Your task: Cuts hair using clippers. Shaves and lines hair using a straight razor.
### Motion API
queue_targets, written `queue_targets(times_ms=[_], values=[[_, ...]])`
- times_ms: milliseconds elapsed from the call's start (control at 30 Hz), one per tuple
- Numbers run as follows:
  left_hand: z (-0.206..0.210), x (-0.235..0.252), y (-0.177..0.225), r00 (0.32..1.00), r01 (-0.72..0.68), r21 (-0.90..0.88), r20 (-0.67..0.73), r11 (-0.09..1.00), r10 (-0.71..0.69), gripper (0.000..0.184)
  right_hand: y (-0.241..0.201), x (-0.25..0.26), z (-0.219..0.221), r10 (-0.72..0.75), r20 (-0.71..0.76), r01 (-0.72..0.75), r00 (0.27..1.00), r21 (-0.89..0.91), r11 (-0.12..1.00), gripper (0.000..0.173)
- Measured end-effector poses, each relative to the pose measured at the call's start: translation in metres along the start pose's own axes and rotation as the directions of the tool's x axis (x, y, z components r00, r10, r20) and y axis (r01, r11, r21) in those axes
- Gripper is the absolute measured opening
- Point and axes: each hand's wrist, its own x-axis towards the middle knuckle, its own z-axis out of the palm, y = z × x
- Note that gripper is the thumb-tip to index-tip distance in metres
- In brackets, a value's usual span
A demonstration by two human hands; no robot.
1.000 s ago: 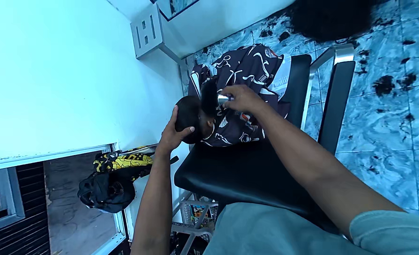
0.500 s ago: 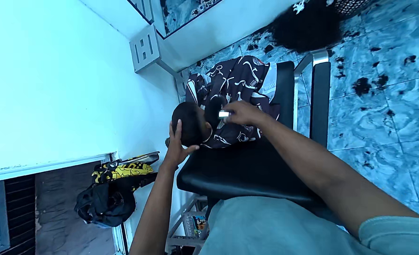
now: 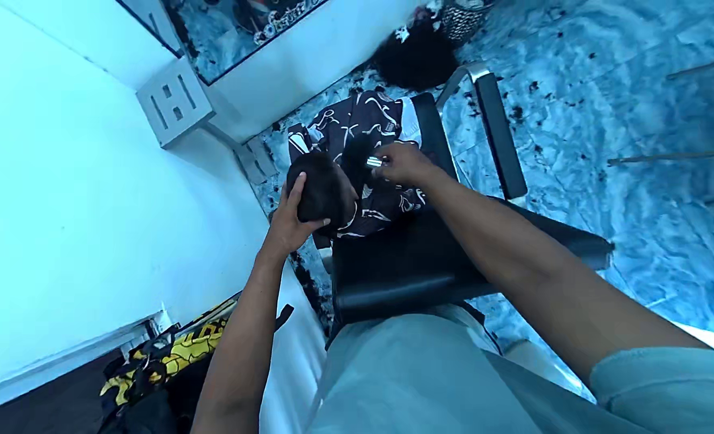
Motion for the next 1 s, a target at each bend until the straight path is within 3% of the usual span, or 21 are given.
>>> queue_targets(times_ms=[67, 167, 200, 300, 367, 467, 600, 700, 733, 800, 900, 1000], values=[[0.001, 0.003, 0.008, 0.999, 0.037, -0.007, 0.004, 0.999, -0.037, 0.114, -0.011, -0.036, 0.012, 0.052, 0.043, -0.047, 0.998, -0.120, 0.992, 0.037], [0.003, 0.009, 0.017, 0.995, 0.100, -0.019, 0.007, 0.995, -0.100, 0.113, -0.041, -0.101, 0.041, -0.086, 0.255, 0.117, 0.963, -0.109, 0.987, 0.032], [0.003, 0.012, 0.018, 0.994, 0.113, -0.033, 0.009, 0.993, -0.113, 0.113, -0.045, -0.108, 0.049, -0.080, 0.255, 0.109, 0.964, -0.103, 0.989, 0.032], [0.003, 0.021, 0.016, 0.995, 0.101, -0.061, 0.013, 0.993, -0.101, 0.111, -0.053, -0.111, 0.067, 0.093, 0.095, -0.078, 0.991, -0.150, 0.986, 0.040], [-0.001, 0.027, 0.014, 0.994, 0.104, -0.078, 0.025, 0.991, -0.103, 0.111, -0.069, -0.114, 0.075, 0.038, 0.135, -0.016, 0.990, -0.156, 0.988, 0.042], [-0.005, 0.030, 0.017, 0.991, 0.126, -0.096, 0.050, 0.987, -0.122, 0.113, -0.064, -0.108, 0.072, 0.146, 0.027, -0.142, 0.989, -0.111, 0.984, 0.039], [-0.005, 0.031, 0.017, 0.990, 0.135, -0.116, 0.050, 0.984, -0.130, 0.112, -0.073, -0.105, 0.074, 0.011, 0.120, 0.011, 0.993, -0.188, 0.982, 0.036], [-0.005, 0.035, 0.020, 0.993, 0.110, -0.154, 0.049, 0.982, -0.104, 0.112, -0.051, -0.087, 0.059, 0.252, -0.133, -0.269, 0.959, -0.130, 0.954, 0.046], [-0.005, 0.034, 0.019, 0.994, 0.105, -0.165, 0.052, 0.981, -0.097, 0.112, -0.049, -0.088, 0.057, 0.307, -0.157, -0.328, 0.939, -0.130, 0.936, 0.051], [-0.004, 0.036, 0.020, 0.994, 0.102, -0.169, 0.054, 0.980, -0.094, 0.112, -0.060, -0.102, 0.062, 0.252, -0.080, -0.262, 0.964, -0.171, 0.950, 0.052], [-0.004, 0.038, 0.025, 0.994, 0.099, -0.186, 0.062, 0.977, -0.089, 0.113, -0.089, -0.130, 0.074, 0.028, 0.195, 0.024, 0.980, -0.259, 0.966, 0.030], [-0.005, 0.037, 0.027, 0.993, 0.111, -0.193, 0.064, 0.975, -0.100, 0.112, -0.101, -0.136, 0.074, 0.142, 0.125, -0.102, 0.982, -0.282, 0.954, 0.028]])
